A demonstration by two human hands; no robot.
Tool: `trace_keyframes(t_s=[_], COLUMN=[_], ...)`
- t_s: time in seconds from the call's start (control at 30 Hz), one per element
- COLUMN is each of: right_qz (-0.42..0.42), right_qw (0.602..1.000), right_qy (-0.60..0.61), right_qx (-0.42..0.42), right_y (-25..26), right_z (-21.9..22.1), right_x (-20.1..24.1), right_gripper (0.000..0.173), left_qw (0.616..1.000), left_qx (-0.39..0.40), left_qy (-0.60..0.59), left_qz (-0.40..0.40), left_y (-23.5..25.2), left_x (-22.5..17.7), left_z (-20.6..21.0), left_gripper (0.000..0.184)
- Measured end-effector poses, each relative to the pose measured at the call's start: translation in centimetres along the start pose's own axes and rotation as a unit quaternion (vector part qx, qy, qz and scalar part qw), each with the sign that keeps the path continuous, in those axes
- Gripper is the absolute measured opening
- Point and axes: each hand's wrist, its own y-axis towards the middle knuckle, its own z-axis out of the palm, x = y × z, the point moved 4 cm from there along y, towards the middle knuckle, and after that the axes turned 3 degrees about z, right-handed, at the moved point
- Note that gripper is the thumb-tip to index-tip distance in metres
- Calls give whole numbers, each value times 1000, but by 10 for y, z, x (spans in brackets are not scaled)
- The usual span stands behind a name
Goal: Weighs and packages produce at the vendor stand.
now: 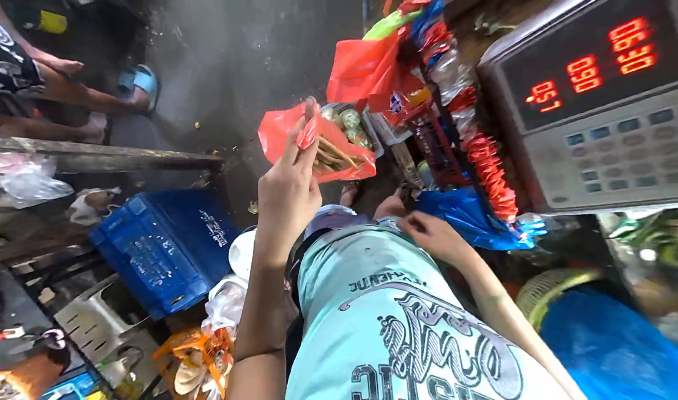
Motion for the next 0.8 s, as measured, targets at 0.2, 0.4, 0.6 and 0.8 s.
trace_keyframes(t_s=[0.2,0.4,0.6,0.8], right_qz=[38,85,86,-161], right_qw=[980,984,987,851], right_qy=[35,23,21,494], right_qx=[-192,-155,-132,-75], right_y=[-44,-1,7,-39], right_z=[17,27,23,-51], right_x=[-23,-55,-50,56], right_gripper=[37,41,45,25], left_qw=[996,991,983,744], left_qx=[-41,8,-76,209], left_qy=[-26,-4,3,-634], left_qz=[72,130,166,-34], left_y=[-11,-22,-1,24], left_x=[-5,-19,-23,-24], left_z=[-6,-34,-19,57], left_gripper=[52,48,23,32])
